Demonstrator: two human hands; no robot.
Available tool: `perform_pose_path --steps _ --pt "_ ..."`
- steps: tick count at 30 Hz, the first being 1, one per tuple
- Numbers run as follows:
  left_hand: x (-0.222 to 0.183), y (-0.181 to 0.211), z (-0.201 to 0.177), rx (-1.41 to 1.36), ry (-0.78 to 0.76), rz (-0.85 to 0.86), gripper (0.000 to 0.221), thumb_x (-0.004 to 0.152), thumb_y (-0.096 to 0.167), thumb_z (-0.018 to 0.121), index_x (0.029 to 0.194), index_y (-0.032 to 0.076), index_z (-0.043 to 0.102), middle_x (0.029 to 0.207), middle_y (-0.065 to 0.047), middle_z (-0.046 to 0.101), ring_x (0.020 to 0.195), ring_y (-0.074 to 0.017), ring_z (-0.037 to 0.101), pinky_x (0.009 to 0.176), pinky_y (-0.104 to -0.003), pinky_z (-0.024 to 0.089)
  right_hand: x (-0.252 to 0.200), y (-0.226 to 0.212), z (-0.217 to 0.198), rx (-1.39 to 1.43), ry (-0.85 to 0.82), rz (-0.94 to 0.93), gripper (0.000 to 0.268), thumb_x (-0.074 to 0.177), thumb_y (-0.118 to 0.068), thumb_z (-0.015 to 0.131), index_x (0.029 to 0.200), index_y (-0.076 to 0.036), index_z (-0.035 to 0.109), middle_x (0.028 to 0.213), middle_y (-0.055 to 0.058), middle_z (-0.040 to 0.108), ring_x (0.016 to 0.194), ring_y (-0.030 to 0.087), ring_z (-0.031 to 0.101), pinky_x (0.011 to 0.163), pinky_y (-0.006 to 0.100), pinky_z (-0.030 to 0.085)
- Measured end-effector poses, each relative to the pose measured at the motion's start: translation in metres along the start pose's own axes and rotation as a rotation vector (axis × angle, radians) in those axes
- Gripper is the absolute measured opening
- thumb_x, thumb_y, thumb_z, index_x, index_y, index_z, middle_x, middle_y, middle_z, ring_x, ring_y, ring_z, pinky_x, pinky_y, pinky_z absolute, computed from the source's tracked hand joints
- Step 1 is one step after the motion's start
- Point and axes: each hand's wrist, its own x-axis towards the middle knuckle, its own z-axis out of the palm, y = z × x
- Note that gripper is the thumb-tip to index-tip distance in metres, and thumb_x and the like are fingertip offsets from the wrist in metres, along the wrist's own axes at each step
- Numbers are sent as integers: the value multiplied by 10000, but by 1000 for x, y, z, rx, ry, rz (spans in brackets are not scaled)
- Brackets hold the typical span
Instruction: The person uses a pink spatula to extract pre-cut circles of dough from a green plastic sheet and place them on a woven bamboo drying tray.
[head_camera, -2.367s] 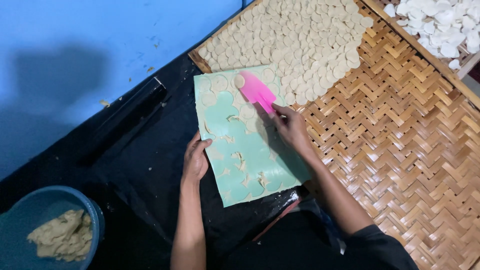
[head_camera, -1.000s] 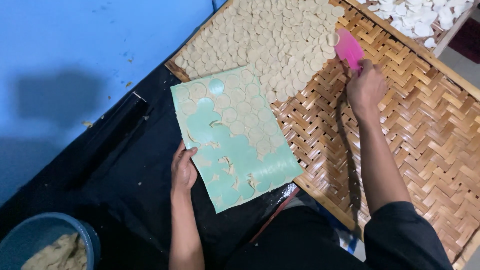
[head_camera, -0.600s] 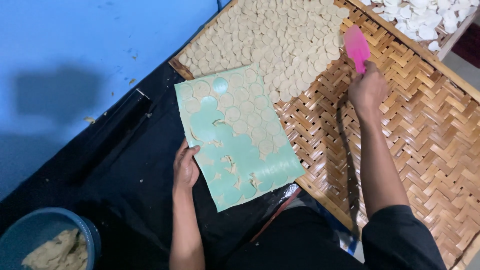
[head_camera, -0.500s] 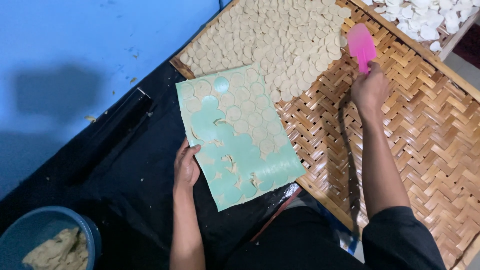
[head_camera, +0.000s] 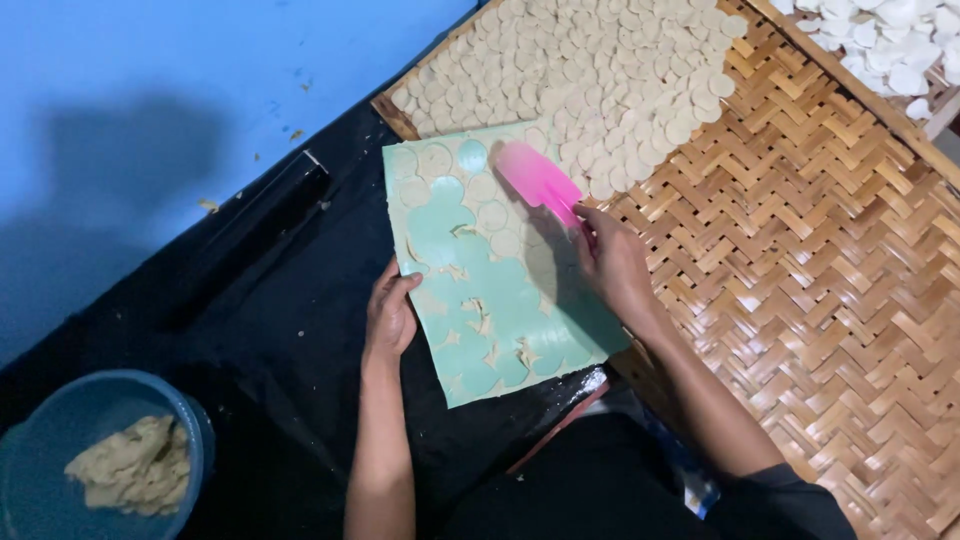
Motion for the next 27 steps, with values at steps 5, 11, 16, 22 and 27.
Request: perform_pose_path --steps 5,11,16,22,27 --pt "-3 7 6 -23 2 -14 552 921 36 562 1462 -50 499 1379 -140 610 1271 -219 562 1120 -345 400 2 -8 22 30 30 -99 316 958 -63 643 1263 21 655 994 253 723 801 356 723 722 440 571" --pt "-2 5 5 -35 -22 -22 523 931 38 562 1445 -49 519 1371 -141 620 1263 -216 565 1113 -346 405 6 -24 38 53 -2 -126 316 954 -58 650 1255 37 654 986 263 718 798 374 714 726 461 562" --pt "-3 6 4 -15 -10 -15 515 936 36 564 1441 -55 524 1358 -140 629 1254 -212 570 1110 -338 405 11 -37 41 -3 -20 -96 334 967 -46 611 1288 43 635 1060 280 700 778 393 706 713 479 559" --pt "-3 11 9 -9 -13 -36 533 931 46 554 1456 -34 513 1362 -131 630 1251 -201 575 1104 -330 408 10 -47 35 -52 -13 -149 328 952 -66 613 1256 52 646 1051 280 698 788 454 681 721 532 531" --pt "-4 13 10 3 -32 -24 540 938 47 553 1469 -45 504 1363 -138 630 1249 -205 580 1110 -335 406 17 -31 43 -1 -44 -136 309 983 -128 623 1235 48 660 1036 278 701 849 441 702 777 501 557"
